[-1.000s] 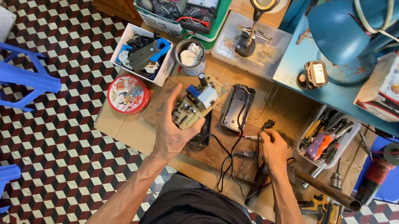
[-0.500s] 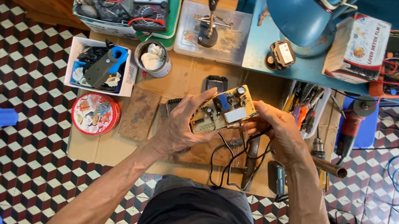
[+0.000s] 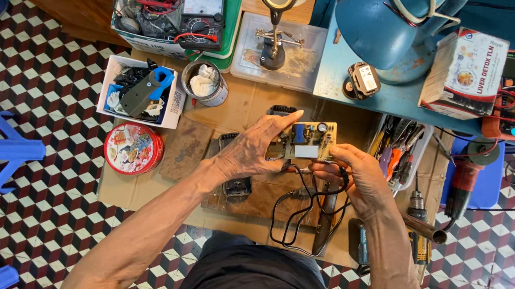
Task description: The person inspects a circuit board under a magnifying lamp, turning it over to view both sides. They connect the board to a power adapter, plug the adapter into a wall outlet, then use a multimeter with probes to test points on the board while reading the display.
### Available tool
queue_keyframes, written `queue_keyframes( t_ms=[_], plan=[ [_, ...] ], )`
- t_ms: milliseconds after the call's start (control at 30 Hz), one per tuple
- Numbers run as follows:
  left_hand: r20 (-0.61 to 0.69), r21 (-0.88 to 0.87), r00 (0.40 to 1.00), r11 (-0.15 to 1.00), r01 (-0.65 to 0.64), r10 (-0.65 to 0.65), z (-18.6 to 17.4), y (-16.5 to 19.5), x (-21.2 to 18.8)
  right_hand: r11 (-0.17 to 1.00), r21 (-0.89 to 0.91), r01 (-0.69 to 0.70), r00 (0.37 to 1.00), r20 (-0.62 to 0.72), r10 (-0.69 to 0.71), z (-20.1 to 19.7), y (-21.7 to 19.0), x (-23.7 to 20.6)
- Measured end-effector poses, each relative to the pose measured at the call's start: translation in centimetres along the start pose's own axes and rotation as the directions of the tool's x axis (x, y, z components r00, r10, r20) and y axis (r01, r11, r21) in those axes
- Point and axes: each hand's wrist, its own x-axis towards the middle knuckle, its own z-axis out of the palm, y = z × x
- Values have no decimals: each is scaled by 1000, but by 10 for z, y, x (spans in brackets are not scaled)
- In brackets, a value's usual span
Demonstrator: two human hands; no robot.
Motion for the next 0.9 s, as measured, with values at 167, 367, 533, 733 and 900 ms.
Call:
queue_keyframes(
  t_ms=[167,367,533,733,900],
  plan=[
    [-11,40,1000,999,22,-22,4,-8,8,997,-67,30,999,39,-27,0,-3,11],
    [-459,152,870,949,275,-178,28,14,-20,978,15,209,977,45,-210,5,19,20],
    [-100,-941,474,238,242,-875,75,32,-35,956,147,255,965,25,-261,8,38,17],
    [250,-940,605,-338,-33,-755,78,14,-13,948,234,217,966,92,-244,16,50,16],
    [125,-989,619,-146,17,-775,75,19,-7,979,155,131,978,139,-153,16,45,17]
  ],
)
